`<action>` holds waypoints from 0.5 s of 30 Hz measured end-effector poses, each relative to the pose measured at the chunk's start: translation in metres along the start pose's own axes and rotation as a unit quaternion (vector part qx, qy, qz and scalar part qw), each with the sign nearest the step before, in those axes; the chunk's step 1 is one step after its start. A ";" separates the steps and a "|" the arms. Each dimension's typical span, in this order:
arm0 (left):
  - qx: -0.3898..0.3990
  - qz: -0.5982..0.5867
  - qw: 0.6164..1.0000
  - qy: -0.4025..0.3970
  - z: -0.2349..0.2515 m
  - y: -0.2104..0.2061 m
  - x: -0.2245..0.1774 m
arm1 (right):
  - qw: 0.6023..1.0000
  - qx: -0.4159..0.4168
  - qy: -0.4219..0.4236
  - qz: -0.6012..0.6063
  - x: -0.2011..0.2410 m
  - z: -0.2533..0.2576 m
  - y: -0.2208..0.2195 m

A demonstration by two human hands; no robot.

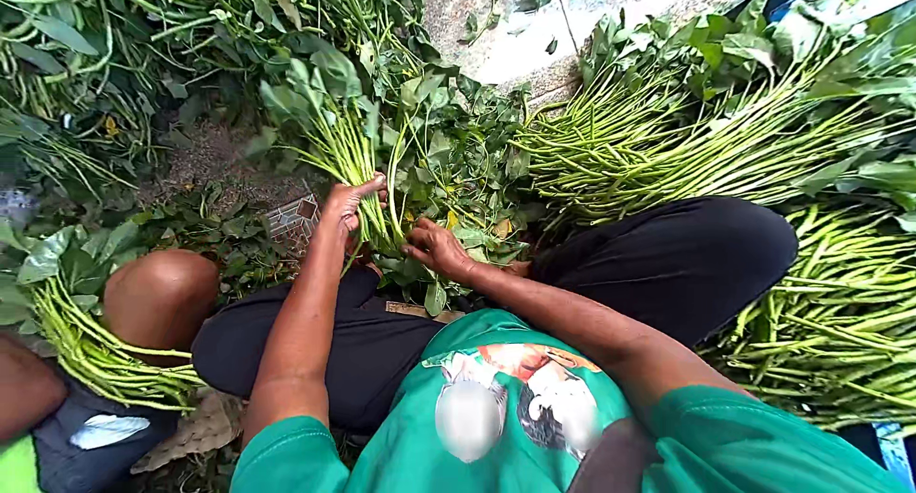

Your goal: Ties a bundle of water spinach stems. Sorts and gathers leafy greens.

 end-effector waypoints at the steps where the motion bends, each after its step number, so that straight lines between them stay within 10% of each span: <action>1: 0.003 0.014 1.000 0.004 0.000 -0.003 0.006 | 1.000 0.014 0.023 -0.017 0.003 -0.005 -0.010; 15: -0.066 -0.029 0.997 -0.026 -0.002 0.006 -0.001 | 0.992 0.067 -0.106 0.025 -0.007 0.016 -0.001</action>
Point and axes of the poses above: each hand's wrist, its own z-axis towards the middle knuckle, its own y-axis out of the back of the hand, x = y × z, the point moved 9 cm from there along z, towards the middle knuckle, and after that the axes turned 12 degrees about z, right-handed, at the moved point
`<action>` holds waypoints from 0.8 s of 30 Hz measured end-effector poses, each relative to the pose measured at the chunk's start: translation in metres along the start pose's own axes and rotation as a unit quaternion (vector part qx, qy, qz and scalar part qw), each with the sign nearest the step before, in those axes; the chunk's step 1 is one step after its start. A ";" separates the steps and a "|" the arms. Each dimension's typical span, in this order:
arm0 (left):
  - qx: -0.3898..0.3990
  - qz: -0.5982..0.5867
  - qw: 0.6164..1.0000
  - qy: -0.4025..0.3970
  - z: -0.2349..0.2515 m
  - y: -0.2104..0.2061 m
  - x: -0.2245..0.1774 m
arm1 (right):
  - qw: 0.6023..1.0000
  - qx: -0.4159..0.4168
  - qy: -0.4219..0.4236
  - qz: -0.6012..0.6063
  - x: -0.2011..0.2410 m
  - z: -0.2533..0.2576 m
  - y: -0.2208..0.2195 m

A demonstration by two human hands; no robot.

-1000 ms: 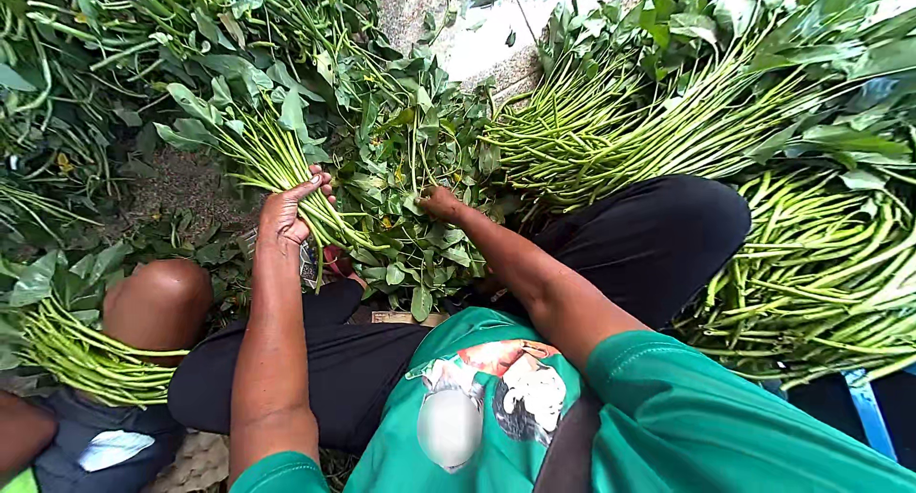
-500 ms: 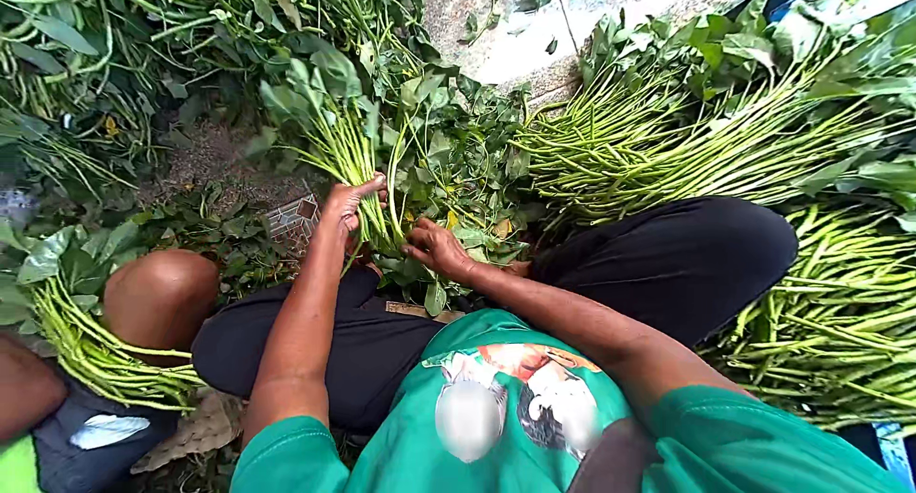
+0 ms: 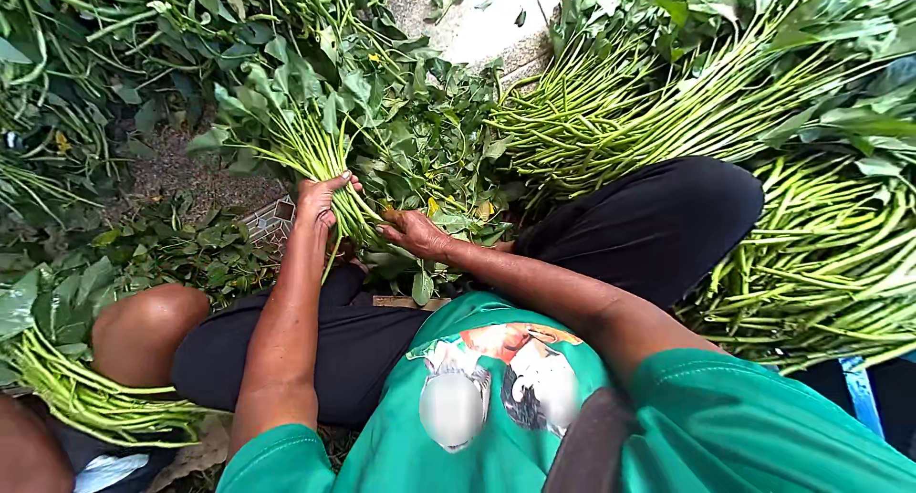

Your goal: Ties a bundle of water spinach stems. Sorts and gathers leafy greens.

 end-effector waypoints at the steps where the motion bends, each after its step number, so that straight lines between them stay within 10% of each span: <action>1: -0.007 -0.009 1.000 0.003 0.000 0.001 0.001 | 1.000 -0.006 0.004 -0.016 0.002 -0.004 0.000; 12: -0.038 -0.045 0.997 0.039 0.020 0.025 0.015 | 0.984 0.037 0.070 -0.162 0.028 -0.088 -0.007; 17: -0.023 -0.024 0.999 0.035 0.014 0.026 0.005 | 0.916 0.288 -0.128 -0.248 -0.025 -0.092 -0.015; 24: 0.007 0.030 0.999 0.027 0.006 0.010 0.000 | 0.975 -0.008 -0.108 -0.196 -0.036 0.023 0.087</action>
Point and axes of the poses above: each hand's wrist, its own z-axis towards the middle knuckle, its own y-axis out of the back of the hand, x = y × z, the point moved 9 cm from there along z, towards the middle knuckle, and after that the axes turned 12 degrees about z, right-handed, at the moved point
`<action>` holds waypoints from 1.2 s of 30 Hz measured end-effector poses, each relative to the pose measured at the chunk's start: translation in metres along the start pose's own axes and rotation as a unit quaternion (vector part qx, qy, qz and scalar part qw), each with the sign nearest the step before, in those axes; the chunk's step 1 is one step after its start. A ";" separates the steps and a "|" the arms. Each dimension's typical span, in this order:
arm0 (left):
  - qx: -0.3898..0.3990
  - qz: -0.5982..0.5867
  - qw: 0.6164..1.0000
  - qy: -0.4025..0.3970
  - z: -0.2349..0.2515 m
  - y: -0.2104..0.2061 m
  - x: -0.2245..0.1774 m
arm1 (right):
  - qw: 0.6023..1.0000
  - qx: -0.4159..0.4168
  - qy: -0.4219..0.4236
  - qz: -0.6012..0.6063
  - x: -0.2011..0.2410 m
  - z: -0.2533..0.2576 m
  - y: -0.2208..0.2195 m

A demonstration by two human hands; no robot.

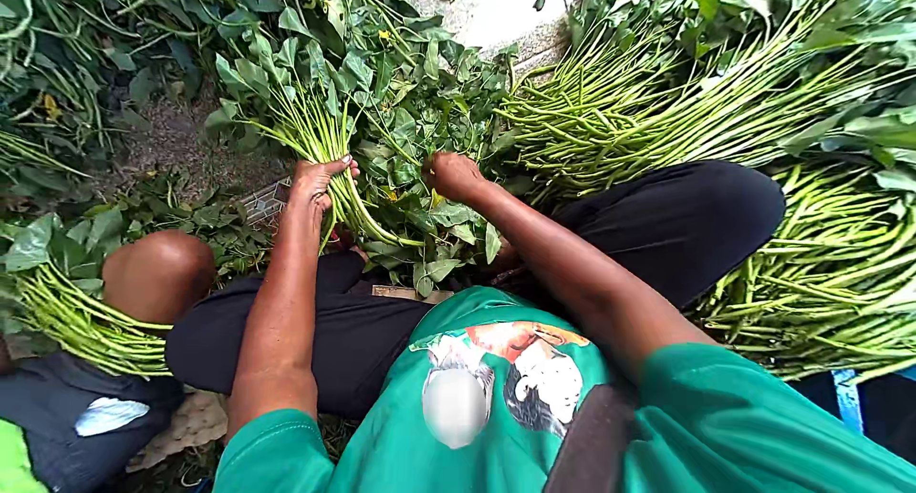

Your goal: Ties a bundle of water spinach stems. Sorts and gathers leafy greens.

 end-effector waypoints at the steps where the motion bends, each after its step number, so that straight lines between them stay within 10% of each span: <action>1: 0.007 -0.003 1.000 0.003 -0.001 -0.002 0.001 | 0.999 -0.021 -0.013 0.035 -0.017 0.021 0.000; 7: 0.037 -0.028 0.998 0.035 0.000 -0.010 0.007 | 0.986 -0.024 -0.078 0.148 -0.067 0.063 -0.041; 23: -0.016 -0.087 0.996 0.008 -0.013 -0.018 0.005 | 0.929 -0.174 0.179 0.272 0.074 -0.026 -0.019; 36: -0.004 -0.071 0.990 -0.124 -0.027 0.031 -0.054 | 0.930 0.023 0.200 0.306 0.088 -0.065 -0.049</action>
Point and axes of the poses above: each hand's wrist, its own z-axis towards the middle knuckle, its own y-axis out of the back of the hand, x = y × z, the point moved 9 cm from there along z, towards the middle knuckle, and after that the axes turned 12 degrees about z, right-handed, at the moved point
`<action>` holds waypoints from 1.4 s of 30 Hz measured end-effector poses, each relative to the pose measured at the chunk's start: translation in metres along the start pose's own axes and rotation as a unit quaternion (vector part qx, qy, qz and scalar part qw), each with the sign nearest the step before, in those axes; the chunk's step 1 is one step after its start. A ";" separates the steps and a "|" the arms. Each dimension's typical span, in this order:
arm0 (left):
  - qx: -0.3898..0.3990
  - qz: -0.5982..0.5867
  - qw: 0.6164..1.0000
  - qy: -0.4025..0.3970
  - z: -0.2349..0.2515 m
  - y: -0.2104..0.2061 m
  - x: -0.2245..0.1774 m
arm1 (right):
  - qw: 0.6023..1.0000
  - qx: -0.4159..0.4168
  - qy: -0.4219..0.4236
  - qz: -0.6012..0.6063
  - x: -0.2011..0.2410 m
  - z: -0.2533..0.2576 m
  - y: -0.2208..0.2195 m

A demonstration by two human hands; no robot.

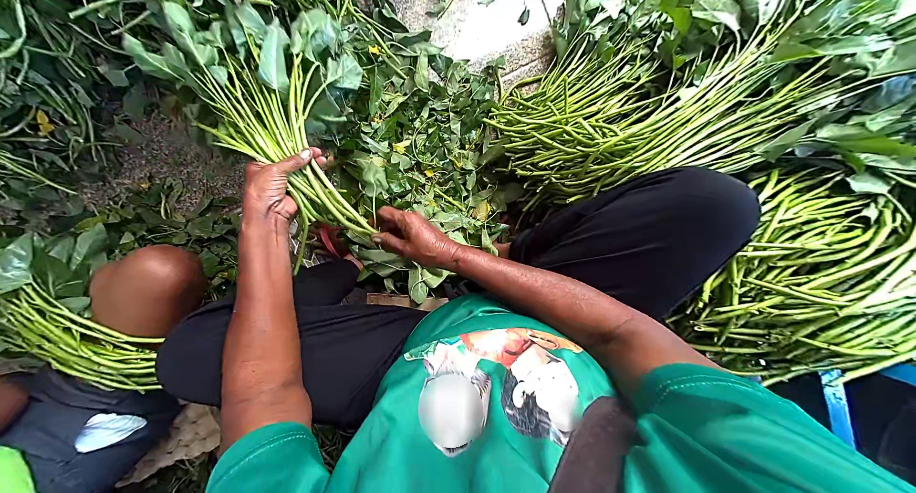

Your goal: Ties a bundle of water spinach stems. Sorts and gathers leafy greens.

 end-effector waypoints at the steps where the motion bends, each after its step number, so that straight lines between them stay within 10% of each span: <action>1: -0.010 -0.013 1.000 -0.013 -0.002 0.005 -0.006 | 0.999 -0.020 0.007 -0.023 0.009 -0.001 0.008; 8: -0.064 -0.066 0.993 -0.070 -0.017 0.018 -0.035 | 0.965 -0.107 -0.009 -0.239 0.038 0.012 0.040; 19: -0.029 -0.039 0.987 -0.154 -0.029 0.053 -0.076 | 0.967 0.126 0.026 -0.221 0.018 0.012 -0.013; 23: -0.104 -0.125 0.965 -0.207 -0.043 0.081 -0.101 | 0.990 -0.042 0.102 0.085 0.058 0.022 0.029; 28: -0.251 -0.225 0.915 -0.223 -0.068 0.105 -0.115 | 0.843 -0.320 0.079 0.425 0.023 0.081 0.105; 32: -0.287 -0.193 0.908 -0.236 -0.069 0.125 -0.117 | 0.990 -0.127 -0.030 -0.050 -0.039 0.146 0.053; 37: -0.256 -0.198 0.920 -0.223 -0.067 0.116 -0.116 | 0.870 0.205 -0.004 -0.448 -0.112 0.149 -0.091; 42: -0.234 -0.215 0.923 -0.215 -0.065 0.115 -0.115 | 0.768 0.289 -0.036 -0.571 -0.130 0.126 -0.062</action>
Point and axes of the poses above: each hand's wrist, its own z-axis towards the middle knuckle, its own y-axis out of the back of the hand, x = y × z, the point moved 9 cm from there along z, towards the middle knuckle, and after that the axes turned 12 degrees about z, right-handed, at the moved point
